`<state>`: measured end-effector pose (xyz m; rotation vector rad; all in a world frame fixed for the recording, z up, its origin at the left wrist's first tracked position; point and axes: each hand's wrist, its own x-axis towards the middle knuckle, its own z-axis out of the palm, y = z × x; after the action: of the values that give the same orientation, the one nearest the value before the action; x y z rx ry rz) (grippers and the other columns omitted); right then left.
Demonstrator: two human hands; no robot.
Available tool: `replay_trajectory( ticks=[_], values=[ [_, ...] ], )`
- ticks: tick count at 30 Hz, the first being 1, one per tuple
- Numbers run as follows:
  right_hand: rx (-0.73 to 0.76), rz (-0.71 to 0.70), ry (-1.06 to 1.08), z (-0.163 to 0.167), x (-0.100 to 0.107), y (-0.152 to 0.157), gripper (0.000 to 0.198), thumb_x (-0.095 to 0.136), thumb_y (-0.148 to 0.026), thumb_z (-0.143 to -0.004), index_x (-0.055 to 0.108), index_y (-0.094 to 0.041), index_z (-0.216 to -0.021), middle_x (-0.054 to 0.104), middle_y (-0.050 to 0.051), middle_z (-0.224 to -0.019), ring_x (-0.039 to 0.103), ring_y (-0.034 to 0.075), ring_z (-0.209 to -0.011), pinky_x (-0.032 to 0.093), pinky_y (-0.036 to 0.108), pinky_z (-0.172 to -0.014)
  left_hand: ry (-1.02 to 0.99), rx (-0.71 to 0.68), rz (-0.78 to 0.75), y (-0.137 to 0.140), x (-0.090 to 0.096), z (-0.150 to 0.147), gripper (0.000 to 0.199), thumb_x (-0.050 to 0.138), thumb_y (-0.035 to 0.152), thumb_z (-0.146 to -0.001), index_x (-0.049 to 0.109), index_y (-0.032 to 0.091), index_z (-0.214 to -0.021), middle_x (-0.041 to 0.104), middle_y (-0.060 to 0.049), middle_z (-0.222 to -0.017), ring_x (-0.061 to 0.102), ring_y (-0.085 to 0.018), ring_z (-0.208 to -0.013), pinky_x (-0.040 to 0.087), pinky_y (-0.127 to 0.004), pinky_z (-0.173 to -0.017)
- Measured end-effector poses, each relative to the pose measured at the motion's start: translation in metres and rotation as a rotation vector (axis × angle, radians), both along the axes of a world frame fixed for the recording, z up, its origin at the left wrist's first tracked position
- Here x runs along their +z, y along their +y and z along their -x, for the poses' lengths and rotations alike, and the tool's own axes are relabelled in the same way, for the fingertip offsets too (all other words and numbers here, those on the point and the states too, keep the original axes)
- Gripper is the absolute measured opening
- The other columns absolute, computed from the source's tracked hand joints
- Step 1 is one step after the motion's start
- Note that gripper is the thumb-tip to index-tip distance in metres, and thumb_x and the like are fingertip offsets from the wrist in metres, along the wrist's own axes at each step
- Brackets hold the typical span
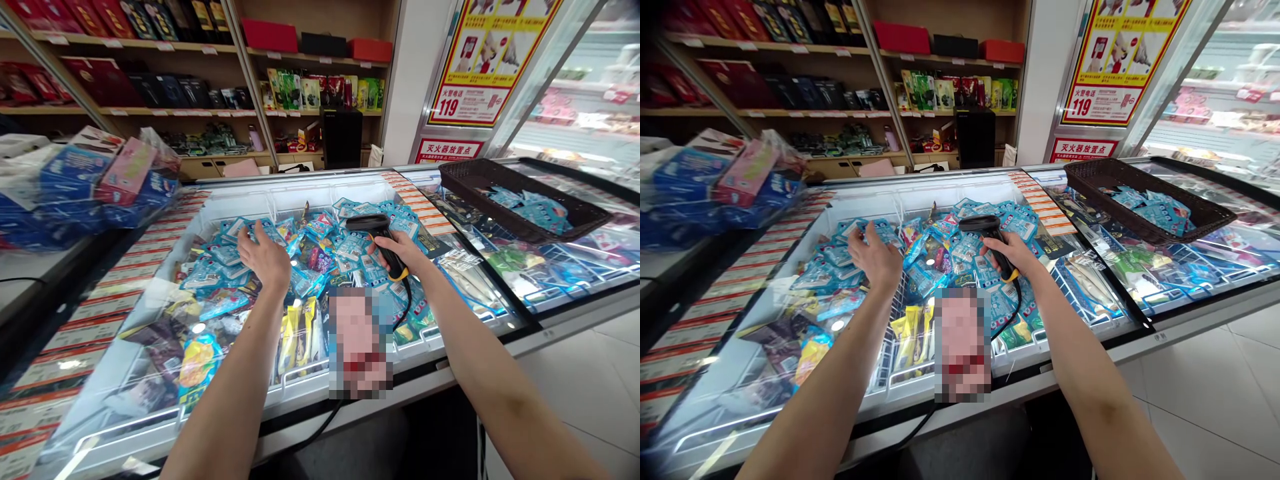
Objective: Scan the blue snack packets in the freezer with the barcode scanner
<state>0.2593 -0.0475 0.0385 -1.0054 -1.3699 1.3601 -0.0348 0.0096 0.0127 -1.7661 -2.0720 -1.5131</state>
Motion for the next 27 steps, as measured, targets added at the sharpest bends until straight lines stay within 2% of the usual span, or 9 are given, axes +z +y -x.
replay_trajectory(
  ticks=[3,6,9,14,17,20,22,24,27],
  values=[
    [-0.014,0.017,-0.011,-0.001,-0.001,0.001,0.039,0.07,-0.051,-0.079,0.061,-0.018,-0.098,0.071,0.005,-0.089,0.055,0.01,-0.049,0.046,0.024,-0.039,0.09,-0.054,-0.045,-0.004,-0.003,-0.001,0.052,0.051,0.009,-0.084,0.053,0.02,-0.134,0.025,-0.017,-0.159,0.013,-0.036,-0.15,0.003,-0.066,-0.117],
    [-0.017,0.021,-0.022,-0.001,0.001,0.0,0.039,0.07,-0.052,-0.079,0.061,-0.018,-0.096,0.072,0.006,-0.088,0.055,0.01,-0.049,0.047,0.024,-0.039,0.212,-0.179,0.011,-0.005,-0.008,-0.001,0.042,0.047,0.007,-0.085,0.063,0.025,-0.119,0.043,-0.011,-0.152,0.022,-0.03,-0.149,-0.007,-0.068,-0.115],
    [-0.014,0.025,-0.016,0.0,0.003,-0.002,0.039,0.07,-0.052,-0.079,0.061,-0.018,-0.096,0.072,0.005,-0.083,0.055,0.01,-0.048,0.046,0.023,-0.039,0.248,-0.226,0.085,-0.004,-0.01,0.001,0.036,0.042,0.008,-0.088,0.068,0.026,-0.105,0.057,-0.008,-0.139,0.031,-0.028,-0.145,-0.009,-0.069,-0.114],
    [-0.029,0.035,-0.002,0.0,0.003,-0.002,0.039,0.069,-0.051,-0.079,0.062,-0.018,-0.099,0.071,0.004,-0.084,0.055,0.011,-0.048,0.047,0.024,-0.039,0.254,-0.201,0.039,-0.007,-0.005,-0.002,0.033,0.043,0.012,-0.09,0.069,0.023,-0.108,0.054,-0.011,-0.141,0.03,-0.03,-0.146,-0.007,-0.066,-0.116],
    [-0.045,0.024,-0.002,0.0,0.002,0.0,0.04,0.069,-0.051,-0.079,0.063,-0.018,-0.1,0.071,0.005,-0.089,0.055,0.011,-0.049,0.046,0.025,-0.038,0.29,-0.26,0.048,-0.007,-0.002,-0.015,0.03,0.046,0.027,-0.094,0.067,0.021,-0.115,0.058,-0.014,-0.136,0.045,-0.033,-0.134,0.004,-0.064,-0.117],
    [-0.048,0.024,0.001,0.0,0.001,0.001,0.041,0.069,-0.052,-0.079,0.063,-0.019,-0.101,0.071,0.006,-0.089,0.056,0.012,-0.05,0.047,0.026,-0.039,0.253,-0.39,0.121,-0.004,0.0,-0.032,0.039,0.048,0.046,-0.094,0.07,0.019,-0.112,0.068,-0.014,-0.118,0.056,-0.034,-0.119,0.031,-0.056,-0.109],
    [-0.049,0.031,0.0,0.0,0.001,0.001,0.041,0.069,-0.053,-0.079,0.063,-0.019,-0.102,0.071,0.006,-0.088,0.055,0.012,-0.05,0.047,0.026,-0.039,0.211,-0.483,0.196,-0.002,0.0,-0.044,0.045,0.047,0.054,-0.092,0.073,0.02,-0.106,0.071,-0.013,-0.108,0.06,-0.032,-0.109,0.04,-0.05,-0.1],
    [-0.05,0.032,-0.004,0.0,0.001,0.001,0.041,0.069,-0.053,-0.079,0.063,-0.02,-0.102,0.071,0.006,-0.088,0.055,0.012,-0.049,0.046,0.026,-0.039,0.186,-0.523,0.271,-0.001,-0.001,-0.054,0.05,0.047,0.061,-0.09,0.074,0.021,-0.103,0.071,-0.012,-0.105,0.061,-0.032,-0.104,0.042,-0.048,-0.096],
    [-0.043,0.021,-0.003,0.0,0.0,0.003,0.04,0.069,-0.053,-0.079,0.064,-0.021,-0.103,0.071,0.006,-0.088,0.055,0.013,-0.049,0.046,0.027,-0.039,0.222,-0.513,0.32,-0.002,-0.002,-0.064,0.05,0.053,0.065,-0.085,0.074,0.026,-0.107,0.069,-0.012,-0.112,0.057,-0.035,-0.11,0.037,-0.053,-0.098]
  ],
)
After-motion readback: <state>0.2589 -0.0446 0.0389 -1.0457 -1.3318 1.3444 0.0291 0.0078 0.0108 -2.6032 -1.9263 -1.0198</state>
